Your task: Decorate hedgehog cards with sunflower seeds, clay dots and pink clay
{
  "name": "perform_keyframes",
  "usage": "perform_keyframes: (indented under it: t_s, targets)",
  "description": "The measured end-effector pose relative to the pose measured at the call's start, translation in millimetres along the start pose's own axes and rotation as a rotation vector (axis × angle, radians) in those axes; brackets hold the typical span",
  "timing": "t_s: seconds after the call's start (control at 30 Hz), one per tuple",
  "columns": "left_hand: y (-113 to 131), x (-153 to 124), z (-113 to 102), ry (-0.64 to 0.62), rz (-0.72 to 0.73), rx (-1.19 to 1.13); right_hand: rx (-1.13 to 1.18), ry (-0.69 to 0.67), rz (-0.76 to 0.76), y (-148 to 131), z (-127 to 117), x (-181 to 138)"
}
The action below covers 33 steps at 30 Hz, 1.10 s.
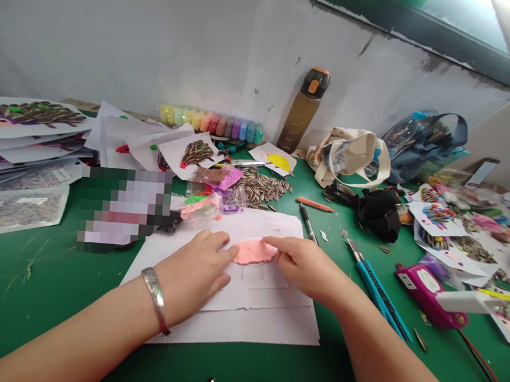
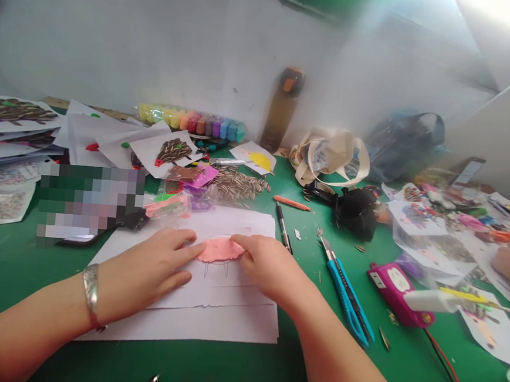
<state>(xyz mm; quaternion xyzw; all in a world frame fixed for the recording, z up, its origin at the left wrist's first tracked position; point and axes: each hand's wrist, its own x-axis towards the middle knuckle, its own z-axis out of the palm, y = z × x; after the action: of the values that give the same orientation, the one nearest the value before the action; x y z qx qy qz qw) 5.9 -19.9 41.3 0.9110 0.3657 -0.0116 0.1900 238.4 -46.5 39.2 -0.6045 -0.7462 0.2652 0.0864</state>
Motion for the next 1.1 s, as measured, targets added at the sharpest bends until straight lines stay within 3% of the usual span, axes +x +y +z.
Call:
perform_keyframes:
  t_s: [0.2, 0.5, 0.9, 1.1]
  targets:
    - [-0.8, 0.5, 1.3, -0.006, 0.008, 0.024, -0.230, -0.024, 0.055, -10.7, 4.0, 0.8]
    - [-0.9, -0.5, 1.1, 0.016, 0.008, -0.003, -0.009, 0.035, 0.001, 3.4, 0.4, 2.4]
    - [-1.2, 0.2, 1.4, -0.016, 0.007, 0.030, -0.377, -0.049, 0.005, -13.7, 6.8, -2.1]
    - [-0.6, -0.2, 1.1, -0.013, 0.013, 0.027, -0.250, -0.013, -0.002, -9.9, 6.6, 2.6]
